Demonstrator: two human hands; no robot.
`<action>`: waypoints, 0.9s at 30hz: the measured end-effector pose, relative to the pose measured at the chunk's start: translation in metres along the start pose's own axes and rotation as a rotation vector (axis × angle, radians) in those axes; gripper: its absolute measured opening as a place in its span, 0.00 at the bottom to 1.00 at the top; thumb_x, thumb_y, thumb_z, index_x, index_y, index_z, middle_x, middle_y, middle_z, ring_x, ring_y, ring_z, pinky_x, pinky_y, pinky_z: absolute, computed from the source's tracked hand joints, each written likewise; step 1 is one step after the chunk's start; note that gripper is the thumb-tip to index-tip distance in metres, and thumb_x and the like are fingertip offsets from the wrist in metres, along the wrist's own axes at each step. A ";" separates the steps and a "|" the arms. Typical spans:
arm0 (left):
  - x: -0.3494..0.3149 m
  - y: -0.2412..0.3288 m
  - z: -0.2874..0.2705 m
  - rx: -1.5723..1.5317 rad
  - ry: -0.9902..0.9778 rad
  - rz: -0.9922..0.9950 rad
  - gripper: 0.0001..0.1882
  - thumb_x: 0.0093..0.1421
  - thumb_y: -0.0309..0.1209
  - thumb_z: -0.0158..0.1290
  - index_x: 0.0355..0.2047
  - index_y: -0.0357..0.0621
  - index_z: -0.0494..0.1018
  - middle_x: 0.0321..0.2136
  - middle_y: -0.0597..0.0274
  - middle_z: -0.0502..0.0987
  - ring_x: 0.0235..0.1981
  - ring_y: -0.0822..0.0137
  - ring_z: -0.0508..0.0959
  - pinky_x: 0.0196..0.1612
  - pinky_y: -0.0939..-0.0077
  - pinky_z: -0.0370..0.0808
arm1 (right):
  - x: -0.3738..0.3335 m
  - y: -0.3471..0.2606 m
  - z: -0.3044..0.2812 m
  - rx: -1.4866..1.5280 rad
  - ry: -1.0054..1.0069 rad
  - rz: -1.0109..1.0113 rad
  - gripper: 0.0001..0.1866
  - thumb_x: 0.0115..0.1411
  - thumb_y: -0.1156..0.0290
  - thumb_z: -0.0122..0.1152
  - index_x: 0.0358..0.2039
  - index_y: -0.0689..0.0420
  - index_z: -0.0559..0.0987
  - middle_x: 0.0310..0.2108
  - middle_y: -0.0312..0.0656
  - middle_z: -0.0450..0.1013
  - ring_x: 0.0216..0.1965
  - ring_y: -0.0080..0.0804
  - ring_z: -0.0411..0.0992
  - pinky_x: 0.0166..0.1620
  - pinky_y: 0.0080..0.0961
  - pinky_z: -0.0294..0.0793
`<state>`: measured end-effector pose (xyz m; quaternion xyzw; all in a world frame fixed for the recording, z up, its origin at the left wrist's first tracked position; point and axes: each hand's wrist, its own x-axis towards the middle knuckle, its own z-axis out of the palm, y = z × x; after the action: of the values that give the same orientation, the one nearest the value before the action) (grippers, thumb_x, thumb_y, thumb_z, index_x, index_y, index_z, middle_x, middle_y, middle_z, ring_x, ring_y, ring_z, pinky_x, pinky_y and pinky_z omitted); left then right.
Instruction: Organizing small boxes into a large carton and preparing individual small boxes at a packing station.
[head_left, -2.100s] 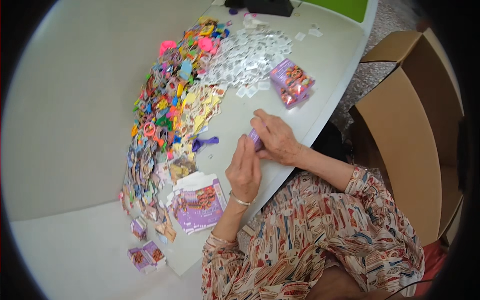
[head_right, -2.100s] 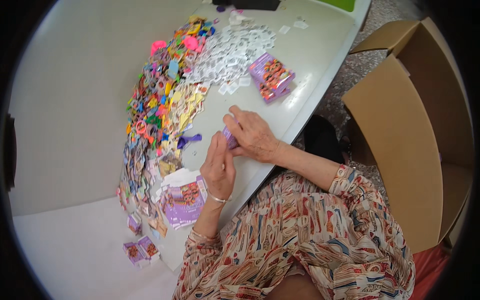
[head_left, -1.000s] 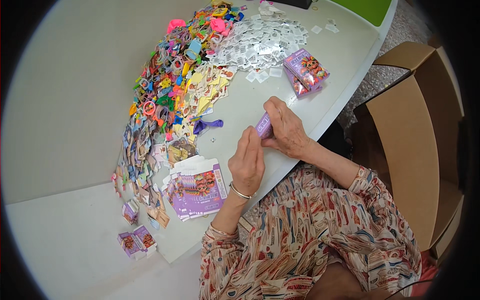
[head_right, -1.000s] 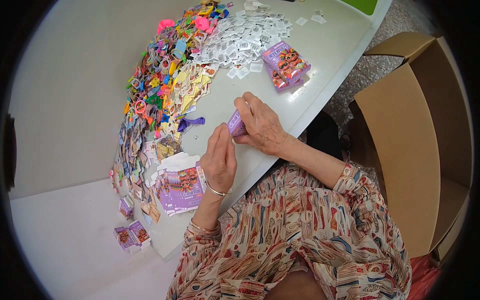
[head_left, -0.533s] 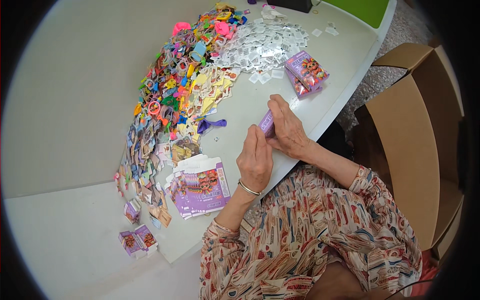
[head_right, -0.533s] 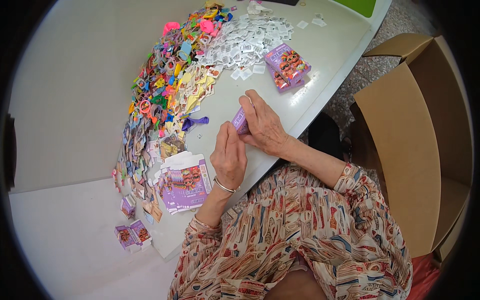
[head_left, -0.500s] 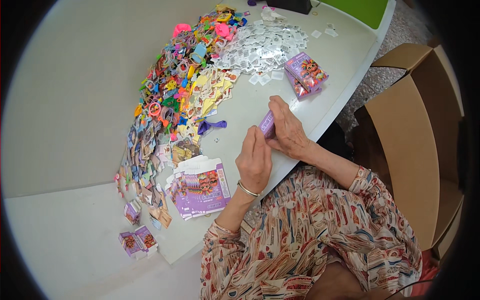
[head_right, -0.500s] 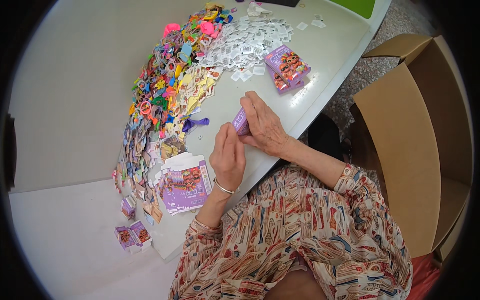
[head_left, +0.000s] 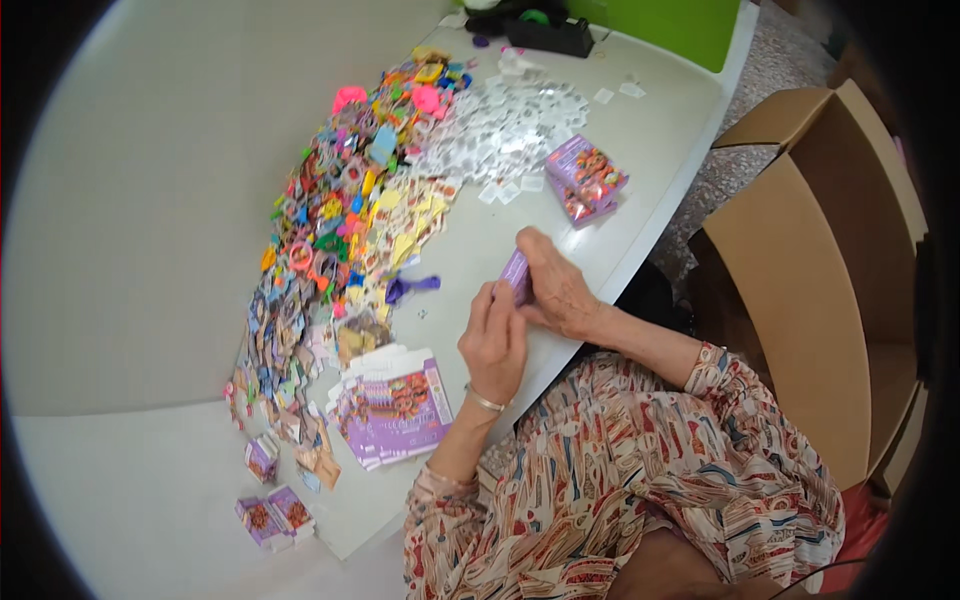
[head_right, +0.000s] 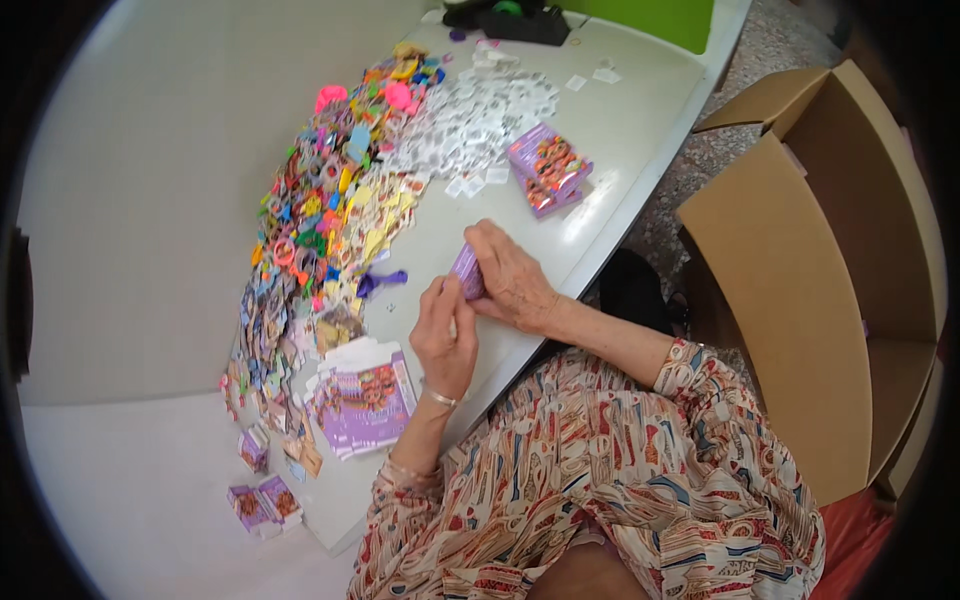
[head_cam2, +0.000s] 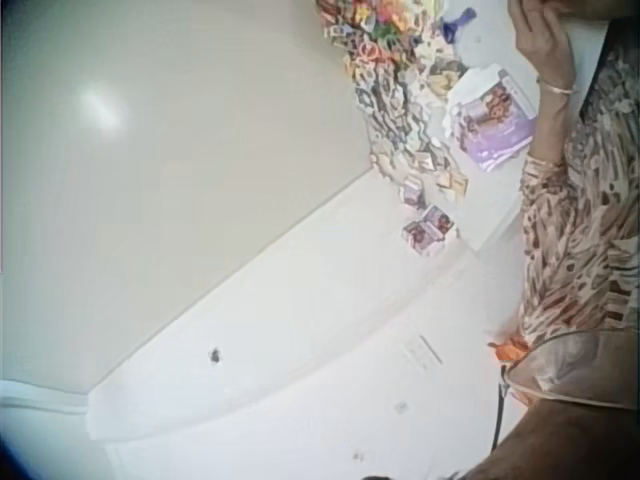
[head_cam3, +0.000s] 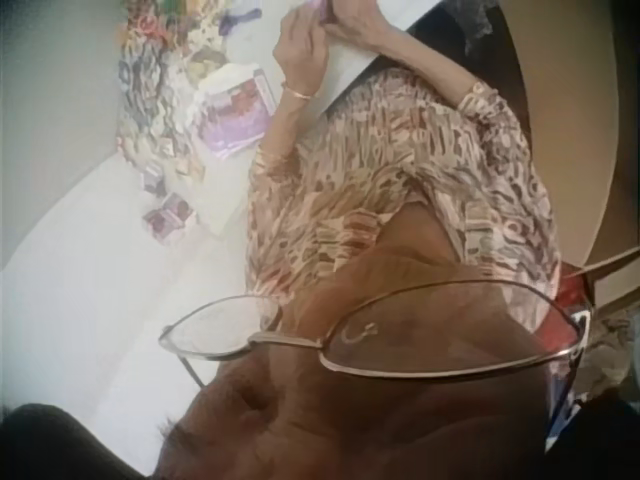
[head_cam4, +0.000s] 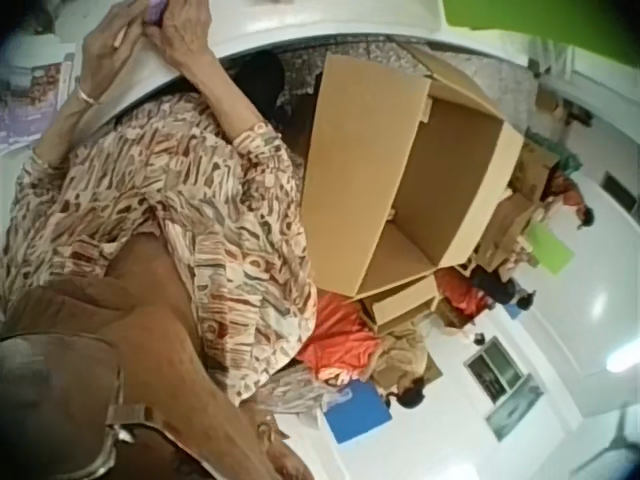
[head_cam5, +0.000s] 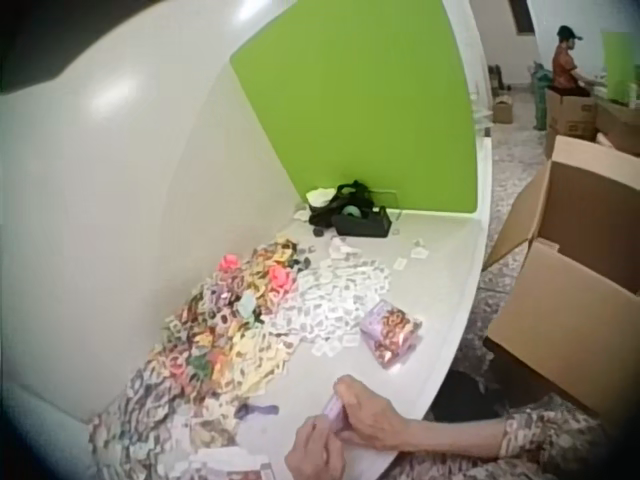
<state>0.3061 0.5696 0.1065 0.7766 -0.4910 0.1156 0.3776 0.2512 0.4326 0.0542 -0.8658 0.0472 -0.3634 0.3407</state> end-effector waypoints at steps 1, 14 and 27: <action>0.003 -0.002 -0.003 -0.043 -0.015 -0.016 0.21 0.55 0.21 0.55 0.50 0.35 0.69 0.44 0.45 0.74 0.38 0.50 0.79 0.39 0.66 0.76 | 0.002 -0.003 -0.004 0.034 -0.050 0.026 0.54 0.38 0.66 0.75 0.60 0.65 0.51 0.57 0.62 0.56 0.57 0.62 0.61 0.56 0.41 0.66; -0.015 0.002 -0.074 -0.062 -0.025 -0.335 0.19 0.54 0.23 0.58 0.47 0.34 0.71 0.48 0.44 0.74 0.50 0.50 0.75 0.51 0.66 0.71 | 0.085 0.039 -0.101 -0.617 -0.032 0.345 0.50 0.45 0.52 0.68 0.60 0.71 0.56 0.52 0.63 0.65 0.51 0.54 0.68 0.49 0.40 0.71; -0.078 -0.047 -0.160 0.414 -0.064 -0.603 0.25 0.52 0.37 0.62 0.45 0.33 0.70 0.43 0.43 0.74 0.48 0.47 0.72 0.51 0.59 0.68 | 0.092 0.031 -0.078 -0.614 -0.050 0.155 0.50 0.48 0.48 0.69 0.61 0.68 0.58 0.54 0.60 0.66 0.54 0.52 0.67 0.53 0.40 0.69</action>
<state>0.3378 0.7454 0.1515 0.9495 -0.2178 0.0714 0.2141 0.2722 0.3356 0.1290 -0.9307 0.2122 -0.2837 0.0913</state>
